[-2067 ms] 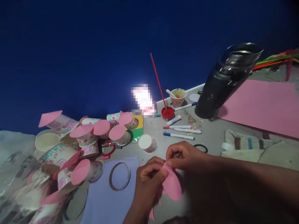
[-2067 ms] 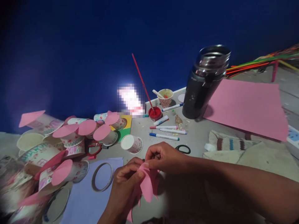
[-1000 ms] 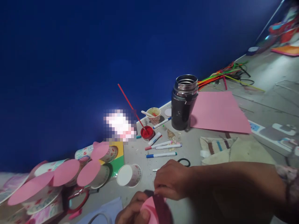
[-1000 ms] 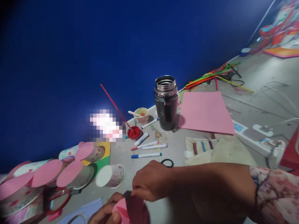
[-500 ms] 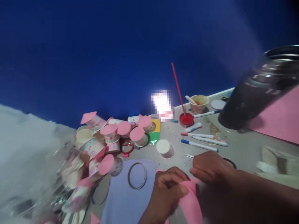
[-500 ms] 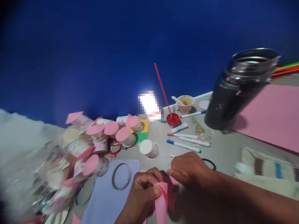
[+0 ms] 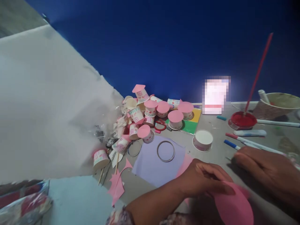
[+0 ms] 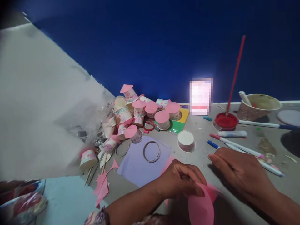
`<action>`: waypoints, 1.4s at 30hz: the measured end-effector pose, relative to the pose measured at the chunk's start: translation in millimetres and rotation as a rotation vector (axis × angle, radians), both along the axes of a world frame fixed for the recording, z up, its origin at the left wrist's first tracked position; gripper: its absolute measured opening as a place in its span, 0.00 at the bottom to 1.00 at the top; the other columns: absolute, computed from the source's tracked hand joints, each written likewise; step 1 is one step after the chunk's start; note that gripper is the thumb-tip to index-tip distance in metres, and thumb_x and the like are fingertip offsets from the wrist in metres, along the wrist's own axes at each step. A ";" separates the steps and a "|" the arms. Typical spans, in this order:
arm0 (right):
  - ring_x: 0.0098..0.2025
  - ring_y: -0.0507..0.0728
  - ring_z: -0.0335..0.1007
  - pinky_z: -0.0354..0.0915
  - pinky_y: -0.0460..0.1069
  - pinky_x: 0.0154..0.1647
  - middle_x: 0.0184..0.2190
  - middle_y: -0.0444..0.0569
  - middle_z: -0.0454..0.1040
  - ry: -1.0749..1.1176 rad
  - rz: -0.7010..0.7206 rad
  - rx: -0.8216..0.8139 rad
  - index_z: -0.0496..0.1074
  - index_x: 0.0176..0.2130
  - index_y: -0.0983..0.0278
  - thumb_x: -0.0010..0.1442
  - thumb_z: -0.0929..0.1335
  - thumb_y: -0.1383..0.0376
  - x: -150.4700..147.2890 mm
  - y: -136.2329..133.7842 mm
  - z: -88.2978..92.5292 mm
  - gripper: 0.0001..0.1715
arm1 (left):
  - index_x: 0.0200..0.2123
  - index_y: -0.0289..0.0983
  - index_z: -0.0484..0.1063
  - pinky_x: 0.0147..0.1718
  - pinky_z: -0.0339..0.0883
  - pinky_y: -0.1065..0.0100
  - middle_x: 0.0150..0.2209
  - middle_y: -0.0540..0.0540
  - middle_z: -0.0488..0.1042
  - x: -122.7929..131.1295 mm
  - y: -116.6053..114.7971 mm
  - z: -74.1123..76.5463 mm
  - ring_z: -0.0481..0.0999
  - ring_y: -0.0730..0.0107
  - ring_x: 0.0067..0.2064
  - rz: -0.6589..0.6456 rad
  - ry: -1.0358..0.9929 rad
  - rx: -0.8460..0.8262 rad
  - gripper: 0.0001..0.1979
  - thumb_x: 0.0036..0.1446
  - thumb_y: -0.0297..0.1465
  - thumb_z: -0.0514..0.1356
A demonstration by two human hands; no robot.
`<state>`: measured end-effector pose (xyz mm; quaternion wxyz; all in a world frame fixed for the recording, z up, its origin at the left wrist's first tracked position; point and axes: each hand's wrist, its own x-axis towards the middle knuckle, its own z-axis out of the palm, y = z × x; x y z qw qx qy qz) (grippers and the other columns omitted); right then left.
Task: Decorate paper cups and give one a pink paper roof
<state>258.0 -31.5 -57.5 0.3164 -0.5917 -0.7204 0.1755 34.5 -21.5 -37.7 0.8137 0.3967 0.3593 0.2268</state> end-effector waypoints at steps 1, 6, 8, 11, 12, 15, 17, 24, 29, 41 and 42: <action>0.20 0.58 0.64 0.58 0.54 0.26 0.17 0.48 0.69 -0.003 -0.051 -0.009 0.68 0.21 0.56 0.70 0.55 0.37 1.6 1.0 2.6 0.39 | 0.23 0.35 0.80 0.24 0.65 0.73 0.34 0.45 0.79 -0.7 -0.1 -1.5 0.72 0.75 0.29 -0.004 -0.010 0.001 0.20 0.29 0.38 0.81; 0.31 0.60 0.73 0.62 0.56 0.36 0.27 0.51 0.77 0.079 -0.309 -0.130 0.74 0.25 0.57 0.68 0.61 0.45 7.6 9.5 20.7 0.29 | 0.23 0.34 0.81 0.24 0.64 0.72 0.35 0.44 0.79 -2.1 1.8 -9.4 0.73 0.72 0.30 -0.012 -0.015 -0.026 0.20 0.27 0.37 0.82; 0.26 0.59 0.68 0.61 0.55 0.32 0.22 0.49 0.72 0.251 -0.347 -0.298 0.73 0.24 0.58 0.66 0.63 0.43 8.5 14.3 36.5 0.29 | 0.23 0.34 0.81 0.24 0.62 0.71 0.34 0.44 0.79 -2.0 2.5 -11.8 0.72 0.73 0.29 0.012 -0.030 -0.007 0.20 0.27 0.37 0.82; 0.19 0.54 0.53 0.56 0.51 0.22 0.15 0.42 0.58 0.708 -0.230 -0.581 0.71 0.23 0.58 0.61 0.63 0.37 9.1 20.9 62.8 0.32 | 0.22 0.33 0.80 0.24 0.59 0.71 0.31 0.45 0.78 -2.3 2.4 -13.8 0.71 0.75 0.27 0.067 -0.079 -0.003 0.19 0.32 0.37 0.81; 0.19 0.54 0.52 0.56 0.51 0.22 0.15 0.41 0.57 0.698 -0.202 -0.615 0.73 0.25 0.59 0.60 0.65 0.37 8.4 22.8 69.4 0.31 | 0.22 0.33 0.80 0.24 0.59 0.70 0.31 0.45 0.78 -2.6 2.3 -14.2 0.71 0.75 0.27 0.072 -0.093 -0.011 0.18 0.34 0.37 0.81; 0.28 0.56 0.68 0.66 0.52 0.32 0.30 0.47 0.76 0.349 -0.161 -0.486 0.79 0.46 0.60 0.55 0.73 0.49 -0.4 29.0 75.9 0.24 | 0.22 0.34 0.80 0.26 0.59 0.69 0.30 0.44 0.78 -3.4 1.8 -14.5 0.71 0.74 0.27 0.067 -0.149 -0.016 0.15 0.37 0.35 0.80; 0.40 0.61 0.75 0.71 0.55 0.42 0.46 0.54 0.79 0.147 -0.053 -0.393 0.74 0.57 0.61 0.52 0.75 0.54 -12.3 35.1 70.6 0.35 | 0.22 0.35 0.81 0.28 0.59 0.68 0.29 0.45 0.78 -3.4 1.6 -14.2 0.72 0.72 0.28 0.081 -0.200 -0.003 0.13 0.39 0.34 0.80; 0.59 0.70 0.68 0.68 0.63 0.57 0.60 0.61 0.69 -0.131 0.136 -0.151 0.67 0.63 0.65 0.52 0.79 0.49 -48.6 58.1 53.7 0.47 | 0.25 0.38 0.83 0.33 0.59 0.67 0.29 0.48 0.76 -7.0 4.3 -23.5 0.73 0.70 0.33 0.072 -0.291 0.062 0.08 0.46 0.32 0.78; 0.56 0.67 0.68 0.68 0.60 0.52 0.58 0.57 0.70 -0.131 0.120 -0.102 0.71 0.57 0.62 0.55 0.78 0.49 -51.8 59.4 44.1 0.37 | 0.27 0.40 0.84 0.32 0.58 0.68 0.29 0.48 0.76 -10.9 6.1 -30.8 0.71 0.73 0.31 0.080 -0.314 0.094 0.07 0.47 0.33 0.77; 0.53 0.64 0.70 0.67 0.57 0.47 0.53 0.54 0.71 -0.027 0.171 -0.014 0.70 0.55 0.62 0.58 0.77 0.55 -71.2 79.8 55.0 0.30 | 0.25 0.39 0.84 0.31 0.56 0.67 0.29 0.47 0.76 -5.2 1.0 -19.4 0.71 0.70 0.30 0.089 -0.243 0.015 0.08 0.42 0.31 0.79; 0.52 0.64 0.70 0.67 0.56 0.46 0.53 0.54 0.71 -0.037 0.186 -0.011 0.70 0.55 0.62 0.58 0.77 0.53 -76.2 83.3 54.7 0.31 | 0.25 0.40 0.84 0.31 0.57 0.67 0.29 0.47 0.76 -5.8 1.5 -20.3 0.71 0.70 0.31 0.075 -0.245 0.023 0.07 0.43 0.31 0.78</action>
